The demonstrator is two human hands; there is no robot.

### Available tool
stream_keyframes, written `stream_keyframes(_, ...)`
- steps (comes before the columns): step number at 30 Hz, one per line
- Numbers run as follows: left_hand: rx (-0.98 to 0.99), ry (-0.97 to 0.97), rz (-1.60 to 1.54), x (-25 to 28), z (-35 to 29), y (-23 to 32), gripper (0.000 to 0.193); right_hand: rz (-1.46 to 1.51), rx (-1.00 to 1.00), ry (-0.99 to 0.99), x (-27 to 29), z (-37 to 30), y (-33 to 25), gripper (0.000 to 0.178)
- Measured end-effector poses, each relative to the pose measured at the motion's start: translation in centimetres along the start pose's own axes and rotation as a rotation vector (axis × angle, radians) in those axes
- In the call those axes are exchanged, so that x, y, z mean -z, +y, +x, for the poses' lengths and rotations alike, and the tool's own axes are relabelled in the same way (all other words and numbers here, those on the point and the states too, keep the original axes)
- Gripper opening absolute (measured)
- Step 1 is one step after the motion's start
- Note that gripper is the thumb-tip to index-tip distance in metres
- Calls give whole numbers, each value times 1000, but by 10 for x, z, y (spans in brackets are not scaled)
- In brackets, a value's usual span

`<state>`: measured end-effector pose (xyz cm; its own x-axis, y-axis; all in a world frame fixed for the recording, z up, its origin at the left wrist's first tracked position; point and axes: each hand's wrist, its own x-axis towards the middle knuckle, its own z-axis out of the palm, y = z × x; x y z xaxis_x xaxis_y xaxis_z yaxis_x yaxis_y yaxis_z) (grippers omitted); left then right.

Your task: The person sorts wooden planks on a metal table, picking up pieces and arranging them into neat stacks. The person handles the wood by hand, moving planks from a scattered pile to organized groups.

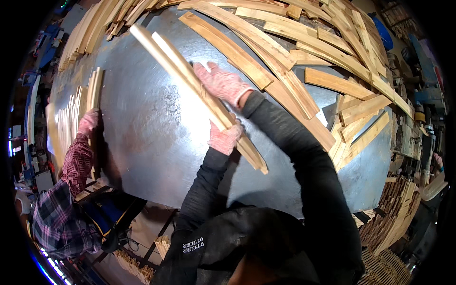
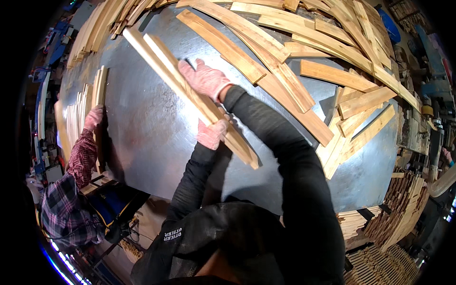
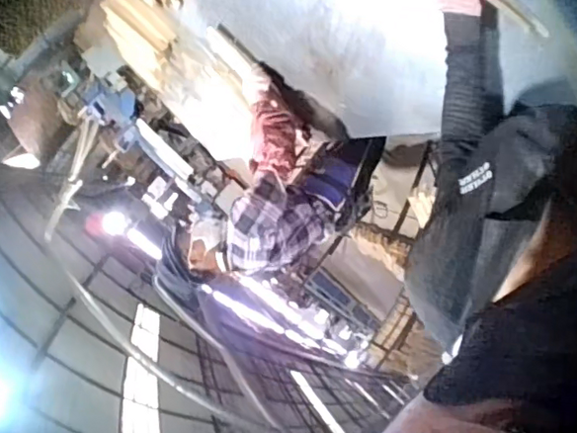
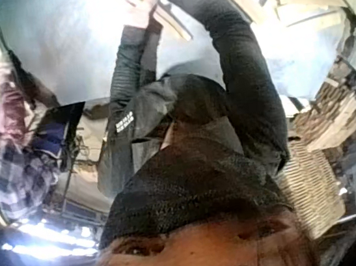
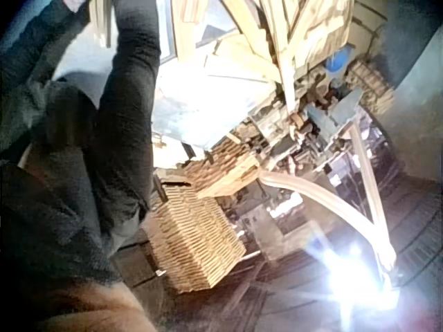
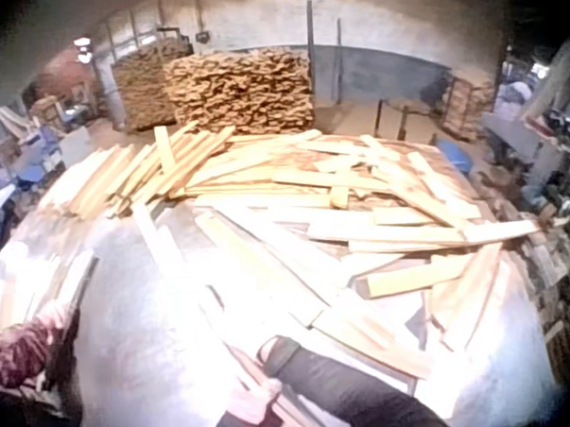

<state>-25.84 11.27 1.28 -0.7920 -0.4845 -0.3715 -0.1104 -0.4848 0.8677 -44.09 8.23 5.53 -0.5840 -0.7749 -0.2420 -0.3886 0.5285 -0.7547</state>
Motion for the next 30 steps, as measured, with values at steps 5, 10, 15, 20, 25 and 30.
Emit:
stream_keyframes(5, 106, -10, -270, 40, -37, -8, 45, -406, -139, 451, 94, 14, 119, 103)
stream_keyframes(10, 187, 13, -165, 66, -51, -33, 46, -542, -415, 216, 102, -5, 144, 85)
stream_keyframes(15, 172, -16, -305, 74, -62, -31, 46, -210, -404, 78, 110, -72, 106, 53)
stream_keyframes(20, 60, -107, -256, 79, -57, -17, 43, 664, -201, -109, 65, -171, 126, 46)
stream_keyframes(25, 45, -112, -202, 63, -58, -5, 47, 1833, -321, -415, -31, -224, 35, 58)
stream_keyframes(30, 53, 104, -131, 69, -65, -22, 37, -177, -31, -169, -91, -237, 38, 74)
